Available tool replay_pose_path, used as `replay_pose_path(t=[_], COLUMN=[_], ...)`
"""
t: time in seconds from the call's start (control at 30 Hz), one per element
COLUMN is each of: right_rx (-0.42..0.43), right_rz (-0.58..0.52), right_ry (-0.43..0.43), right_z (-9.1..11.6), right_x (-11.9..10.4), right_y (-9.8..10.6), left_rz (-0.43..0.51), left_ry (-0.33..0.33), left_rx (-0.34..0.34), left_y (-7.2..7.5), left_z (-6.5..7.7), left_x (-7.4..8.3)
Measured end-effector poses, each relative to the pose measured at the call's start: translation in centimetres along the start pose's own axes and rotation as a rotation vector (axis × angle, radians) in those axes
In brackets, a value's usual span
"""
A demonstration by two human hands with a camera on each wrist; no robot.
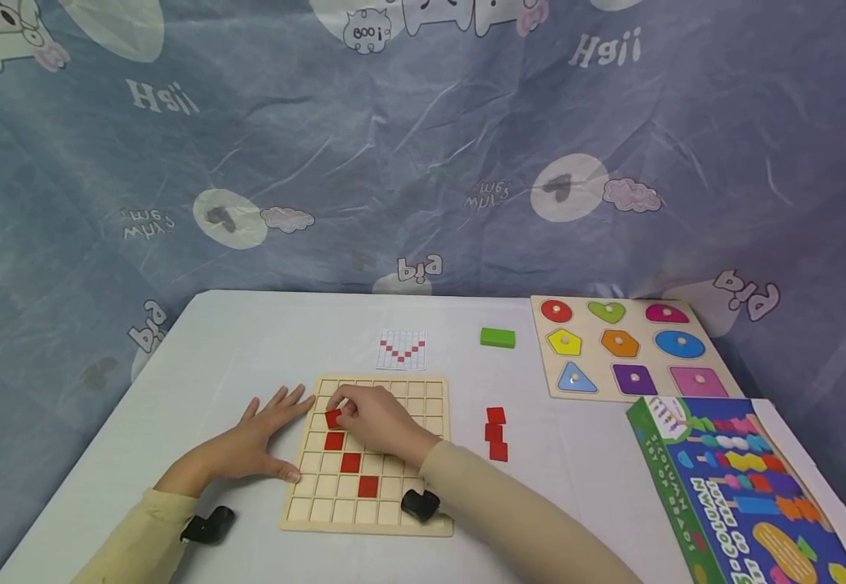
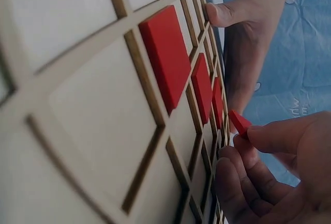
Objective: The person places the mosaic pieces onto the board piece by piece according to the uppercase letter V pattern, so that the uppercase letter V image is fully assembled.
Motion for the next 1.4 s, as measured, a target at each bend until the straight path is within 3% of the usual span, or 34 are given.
replay_pose_path(t=[1.07, 1.4], right_rx=[-0.038, -0.023], right_rz=[0.066, 0.173], right_ry=[-0.001, 0.000], right_z=[-2.2, -2.2], right_x=[-0.7, -1.0], right_y=[-1.8, -1.9], left_rz=[0.028, 0.026], left_ry=[-0.019, -0.016], left_rx=[0.000, 0.003], left_y=[0.1, 0.2], left_z=[0.1, 0.1], left_x=[0.2, 0.2])
Point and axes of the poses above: each hand's wrist, its own z-axis away from the middle knuckle, its own y-axis out of the back of the hand, x = y × z, the point moved 4 cm from there along -z, towards the middle knuckle, and after that the axes turned 1 degree about -x, right-handed, at the moved point
